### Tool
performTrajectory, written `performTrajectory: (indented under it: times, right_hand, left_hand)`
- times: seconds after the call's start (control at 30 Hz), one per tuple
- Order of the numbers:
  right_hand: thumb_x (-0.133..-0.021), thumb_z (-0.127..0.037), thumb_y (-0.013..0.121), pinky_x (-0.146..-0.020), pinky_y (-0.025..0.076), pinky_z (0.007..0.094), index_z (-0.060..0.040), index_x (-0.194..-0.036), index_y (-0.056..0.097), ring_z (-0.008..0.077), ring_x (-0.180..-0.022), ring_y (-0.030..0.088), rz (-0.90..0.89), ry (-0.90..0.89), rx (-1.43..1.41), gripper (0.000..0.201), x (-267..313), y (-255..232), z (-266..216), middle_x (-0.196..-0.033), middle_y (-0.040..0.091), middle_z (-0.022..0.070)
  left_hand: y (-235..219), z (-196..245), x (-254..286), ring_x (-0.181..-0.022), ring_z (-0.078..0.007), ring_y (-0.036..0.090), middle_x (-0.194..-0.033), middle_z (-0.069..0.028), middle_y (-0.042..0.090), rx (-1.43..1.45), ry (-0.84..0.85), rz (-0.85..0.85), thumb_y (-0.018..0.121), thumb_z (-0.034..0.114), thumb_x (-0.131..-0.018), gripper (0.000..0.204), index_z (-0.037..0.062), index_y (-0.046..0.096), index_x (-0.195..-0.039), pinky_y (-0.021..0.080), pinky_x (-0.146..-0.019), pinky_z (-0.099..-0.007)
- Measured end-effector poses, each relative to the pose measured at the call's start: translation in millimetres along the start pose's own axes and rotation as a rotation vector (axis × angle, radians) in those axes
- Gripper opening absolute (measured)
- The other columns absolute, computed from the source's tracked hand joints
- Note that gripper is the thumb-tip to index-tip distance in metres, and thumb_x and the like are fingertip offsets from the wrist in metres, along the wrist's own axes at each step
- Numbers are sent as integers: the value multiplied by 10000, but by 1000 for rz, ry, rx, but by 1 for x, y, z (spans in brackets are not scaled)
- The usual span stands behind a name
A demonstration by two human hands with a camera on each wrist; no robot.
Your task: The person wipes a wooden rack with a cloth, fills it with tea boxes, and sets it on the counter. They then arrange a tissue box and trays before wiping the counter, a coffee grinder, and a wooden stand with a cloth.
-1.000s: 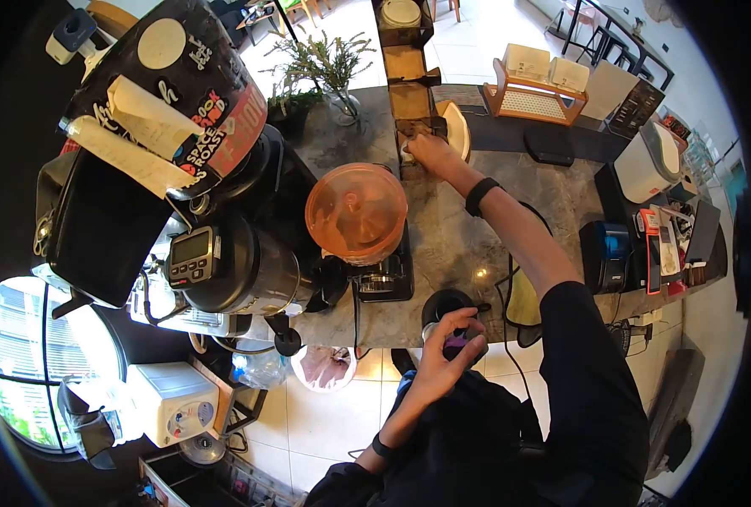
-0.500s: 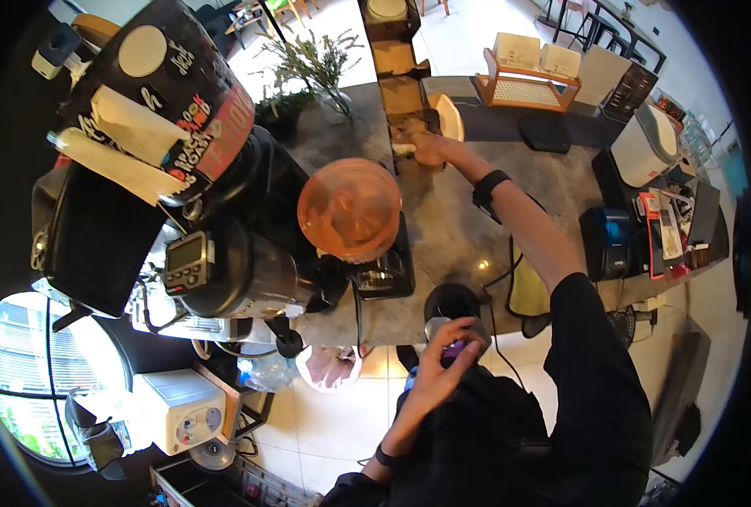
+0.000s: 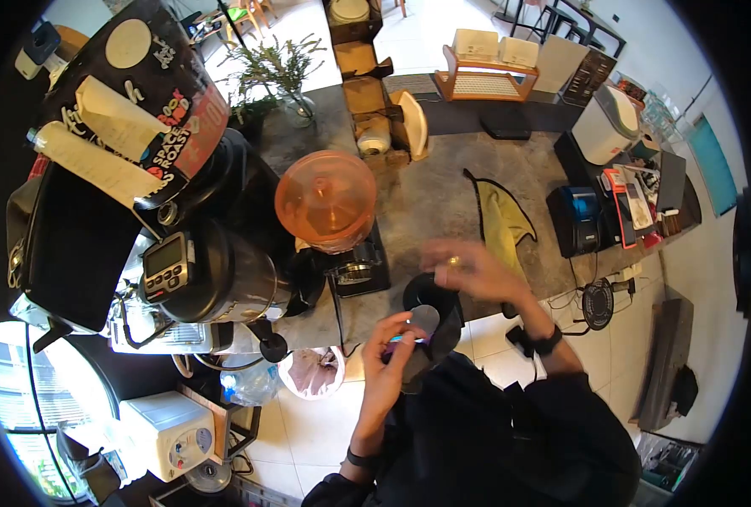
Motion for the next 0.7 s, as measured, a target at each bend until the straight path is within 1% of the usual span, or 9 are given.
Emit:
performTrajectory:
  times: [0.07, 0.13, 0.23, 0.3, 0.43, 0.53, 0.6, 0.67, 0.7]
  right_hand:
    - [-817, -231, 764, -941, 471, 356, -85, -1411, 435, 201, -1077, 603, -243, -61, 53, 694, 34, 33, -18, -1170, 631, 122]
    - [-778, -325, 789, -925, 473, 368, -99, -1406, 431, 266, -1073, 610, -334, -70, 110, 758, 57, 60, -31, -1185, 614, 169]
    - [-784, -353, 778, -831, 496, 365, -67, -1296, 541, 308, -976, 633, -180, -7, 133, 632, 69, 73, -39, -1096, 636, 182]
    - [-795, -382, 756, -724, 488, 373, -28, -1136, 631, 320, -859, 635, -219, -2, 246, 508, 66, 63, -38, -952, 651, 182]
    - [-834, -365, 711, -657, 460, 372, -3, -1000, 669, 288, -769, 625, -462, -44, 273, 400, 66, 47, -42, -806, 644, 145]
    - [-838, -334, 712, -639, 456, 360, 5, -943, 679, 277, -726, 610, -483, -140, 251, 356, 66, 31, -38, -770, 628, 130]
    - [-740, -146, 795, -656, 448, 345, -22, -847, 685, 240, -735, 598, -139, -255, 84, 197, 69, 9, -41, -781, 621, 102]
    - [-680, -82, 810, -657, 432, 321, -44, -827, 686, 225, -730, 561, 173, -458, 176, 196, 68, -17, -65, -764, 577, 82]
    - [-680, -82, 810, -657, 432, 321, -44, -827, 686, 225, -730, 561, 164, -451, 176, 196, 65, -21, -65, -764, 577, 82]
  left_hand:
    - [-2, -3, -2, -896, -141, 601, -928, -77, 644, 29, 32, 36, 564, 143, -950, 270, 32, 545, -1195, 468, -802, -247]
    - [-3, 1, -3, -859, -143, 593, -885, -75, 626, 312, 62, 134, 566, 158, -953, 220, 41, 555, -1138, 477, -778, -250]
    - [0, 21, 9, -780, -119, 568, -852, -56, 587, 388, 71, 262, 573, 166, -955, 182, 43, 555, -1088, 478, -718, -241]
    - [-2, 24, 17, -675, -84, 512, -810, -16, 507, 405, 126, 374, 565, 193, -959, 180, 67, 529, -1081, 459, -618, -223]
    - [-7, 36, 33, -642, -89, 485, -794, -31, 529, 541, 296, 487, 551, 174, -970, 128, 75, 527, -1048, 427, -560, -233]
    - [-5, 43, 47, -648, -87, 484, -813, -35, 531, 582, 384, 483, 559, 174, -967, 136, 77, 526, -1057, 433, -562, -220]
    - [8, 49, 56, -663, -87, 506, -858, -37, 535, 432, 343, 592, 635, 155, -921, 231, 62, 527, -1103, 433, -603, -196]
    - [23, 46, 60, -658, -77, 492, -788, -20, 523, -300, 147, 137, 726, 140, -846, 253, 15, 589, -1019, 407, -619, -184]
    - [28, 39, 57, -631, -67, 452, -694, 4, 492, -601, 182, 98, 779, 150, -791, 245, -26, 619, -850, 359, -573, -202]
Point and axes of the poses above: each hand's wrist, its own x-axis away from the middle knuckle, its own y-axis out of the palm, z = x × y, the point moved 2 cm from there along -x, towards the middle knuckle
